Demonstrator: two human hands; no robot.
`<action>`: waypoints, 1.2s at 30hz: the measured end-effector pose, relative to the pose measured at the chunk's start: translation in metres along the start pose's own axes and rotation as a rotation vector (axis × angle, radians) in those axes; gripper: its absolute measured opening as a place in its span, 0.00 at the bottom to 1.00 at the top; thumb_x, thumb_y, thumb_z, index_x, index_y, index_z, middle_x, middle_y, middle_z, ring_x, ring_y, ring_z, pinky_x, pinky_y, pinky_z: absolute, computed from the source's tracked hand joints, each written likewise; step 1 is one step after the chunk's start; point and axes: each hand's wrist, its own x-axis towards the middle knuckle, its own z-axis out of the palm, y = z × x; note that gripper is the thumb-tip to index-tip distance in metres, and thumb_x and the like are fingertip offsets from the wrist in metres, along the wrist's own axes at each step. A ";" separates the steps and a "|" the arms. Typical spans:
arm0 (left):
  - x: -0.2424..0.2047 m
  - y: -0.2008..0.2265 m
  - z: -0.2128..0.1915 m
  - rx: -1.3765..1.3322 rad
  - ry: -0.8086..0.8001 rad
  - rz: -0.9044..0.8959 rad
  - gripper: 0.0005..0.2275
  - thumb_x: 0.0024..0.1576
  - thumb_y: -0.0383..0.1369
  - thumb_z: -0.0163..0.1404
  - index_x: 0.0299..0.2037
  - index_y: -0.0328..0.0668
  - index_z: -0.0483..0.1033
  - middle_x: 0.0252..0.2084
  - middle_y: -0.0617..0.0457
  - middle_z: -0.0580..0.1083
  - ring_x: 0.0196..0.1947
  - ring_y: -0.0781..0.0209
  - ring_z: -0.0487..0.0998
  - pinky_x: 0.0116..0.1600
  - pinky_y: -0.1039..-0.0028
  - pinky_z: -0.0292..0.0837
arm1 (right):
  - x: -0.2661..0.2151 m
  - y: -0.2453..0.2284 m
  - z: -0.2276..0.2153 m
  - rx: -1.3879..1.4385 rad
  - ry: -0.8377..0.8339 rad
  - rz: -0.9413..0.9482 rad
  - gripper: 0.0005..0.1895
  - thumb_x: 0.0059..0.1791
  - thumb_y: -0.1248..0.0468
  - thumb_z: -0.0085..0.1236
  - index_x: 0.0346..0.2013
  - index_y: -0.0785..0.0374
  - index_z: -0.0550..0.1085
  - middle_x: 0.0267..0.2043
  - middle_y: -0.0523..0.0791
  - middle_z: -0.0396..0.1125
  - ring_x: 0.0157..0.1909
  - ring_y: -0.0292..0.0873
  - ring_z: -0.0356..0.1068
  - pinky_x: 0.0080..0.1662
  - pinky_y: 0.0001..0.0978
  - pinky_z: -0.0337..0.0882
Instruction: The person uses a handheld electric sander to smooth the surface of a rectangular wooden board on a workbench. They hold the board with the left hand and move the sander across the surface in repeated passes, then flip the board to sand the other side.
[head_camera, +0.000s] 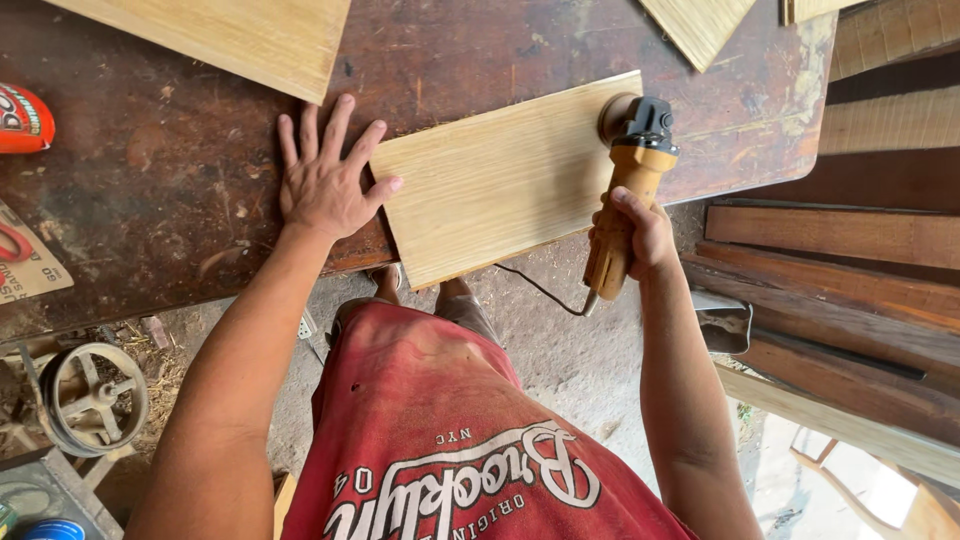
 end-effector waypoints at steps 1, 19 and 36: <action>0.000 0.001 0.000 0.010 0.001 -0.002 0.34 0.61 0.66 0.39 0.73 0.63 0.65 0.81 0.48 0.48 0.78 0.35 0.43 0.76 0.36 0.25 | -0.002 -0.001 -0.003 -0.039 0.011 0.009 0.21 0.47 0.54 0.61 0.45 0.66 0.70 0.33 0.50 0.69 0.31 0.47 0.71 0.36 0.43 0.76; 0.006 0.013 -0.005 0.051 0.016 -0.027 0.34 0.59 0.66 0.43 0.72 0.62 0.67 0.80 0.46 0.53 0.77 0.30 0.46 0.76 0.35 0.28 | -0.007 0.011 -0.013 -0.147 -0.061 0.059 0.17 0.46 0.57 0.64 0.40 0.65 0.71 0.28 0.46 0.69 0.27 0.43 0.70 0.33 0.39 0.75; 0.009 0.118 0.063 0.206 -0.158 0.131 0.46 0.56 0.63 0.38 0.77 0.35 0.44 0.80 0.34 0.40 0.78 0.32 0.35 0.76 0.43 0.23 | -0.025 0.022 -0.008 -0.395 -0.313 -0.053 0.19 0.43 0.56 0.67 0.42 0.64 0.74 0.32 0.43 0.72 0.32 0.37 0.71 0.37 0.32 0.74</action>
